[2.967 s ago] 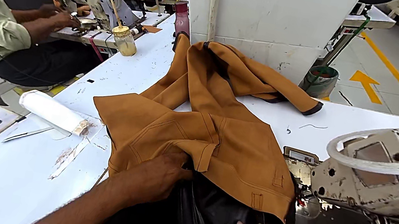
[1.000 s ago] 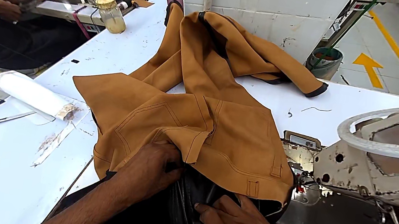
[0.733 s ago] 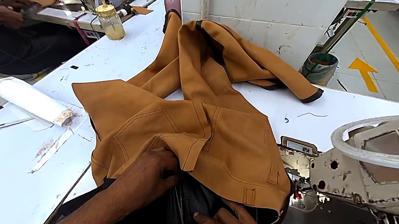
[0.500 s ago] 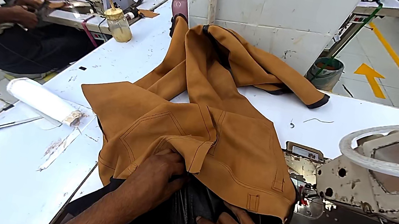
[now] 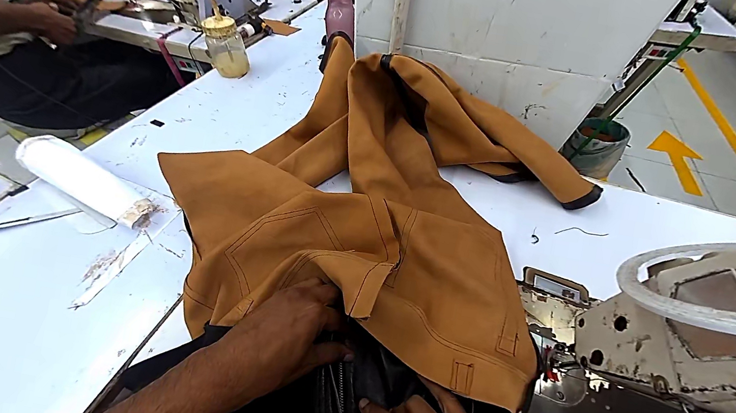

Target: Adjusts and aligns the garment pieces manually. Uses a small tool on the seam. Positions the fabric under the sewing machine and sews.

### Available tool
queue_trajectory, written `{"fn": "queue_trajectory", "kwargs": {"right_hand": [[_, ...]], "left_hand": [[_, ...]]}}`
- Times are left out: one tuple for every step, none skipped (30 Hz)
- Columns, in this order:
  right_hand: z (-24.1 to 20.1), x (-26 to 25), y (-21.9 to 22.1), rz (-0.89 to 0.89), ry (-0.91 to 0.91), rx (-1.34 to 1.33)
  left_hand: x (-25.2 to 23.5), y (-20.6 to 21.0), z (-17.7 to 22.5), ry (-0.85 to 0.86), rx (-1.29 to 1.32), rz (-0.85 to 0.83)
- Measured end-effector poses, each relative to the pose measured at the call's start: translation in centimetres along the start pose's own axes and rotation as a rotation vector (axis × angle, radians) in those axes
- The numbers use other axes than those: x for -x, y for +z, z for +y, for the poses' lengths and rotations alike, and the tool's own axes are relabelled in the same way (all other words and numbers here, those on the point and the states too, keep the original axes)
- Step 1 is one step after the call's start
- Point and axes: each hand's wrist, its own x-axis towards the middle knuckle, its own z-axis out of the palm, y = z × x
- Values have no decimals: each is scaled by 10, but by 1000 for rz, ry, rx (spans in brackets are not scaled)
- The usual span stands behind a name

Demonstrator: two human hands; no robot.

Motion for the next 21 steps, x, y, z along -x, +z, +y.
{"fn": "queue_trajectory", "kwargs": {"right_hand": [[0, 0, 0, 4, -3, 16], [-1, 0, -1, 7, -8, 30], [-1, 0, -2, 7, -14, 39], [-2, -1, -4, -1, -19, 39], [-2, -2, -6, -1, -17, 34], [-2, -5, -7, 17, -12, 28], [-1, -10, -6, 48, -3, 23], [0, -15, -3, 77, 12, 31], [2, -20, 2, 85, 35, 44], [4, -24, 7, 64, 67, 71], [5, -28, 12, 28, 110, 110], [4, -29, 15, -10, 161, 164], [2, -30, 17, -37, 201, 228], [-1, -30, 19, -49, 229, 291], [-4, -29, 21, -48, 246, 347], [-6, -28, 22, -48, 255, 390], [-8, -28, 23, -45, 259, 419], [-9, -28, 23, -44, 261, 432], [-9, -28, 22, -42, 259, 432], [-9, -28, 22, -40, 253, 425], [-8, -28, 22, -28, 242, 415]], "left_hand": [[0, 0, 1, -9, -7, -10], [0, -1, 2, -17, -12, -18], [0, -1, 3, -26, -13, -30], [0, -1, 4, -33, -14, -34], [0, -1, 4, -38, -13, -36], [0, -1, 4, -39, -4, -40], [0, -1, 4, -38, 9, -44], [0, 0, 3, -31, 23, -42], [1, 1, 2, -19, 31, -35], [2, 2, 1, -7, 36, -20], [3, 3, 0, 1, 44, -12], [4, 3, 0, 5, 54, -13], [4, 3, 1, 3, 61, -16], [5, 3, 1, -6, 62, -22], [5, 2, 3, -20, 61, -31], [5, 1, 4, -37, 62, -47], [5, 0, 6, -53, 61, -64], [4, -1, 7, -63, 61, -75], [4, -1, 7, -64, 61, -74], [4, -1, 7, -66, 62, -73], [4, 0, 7, -65, 63, -64]]}}
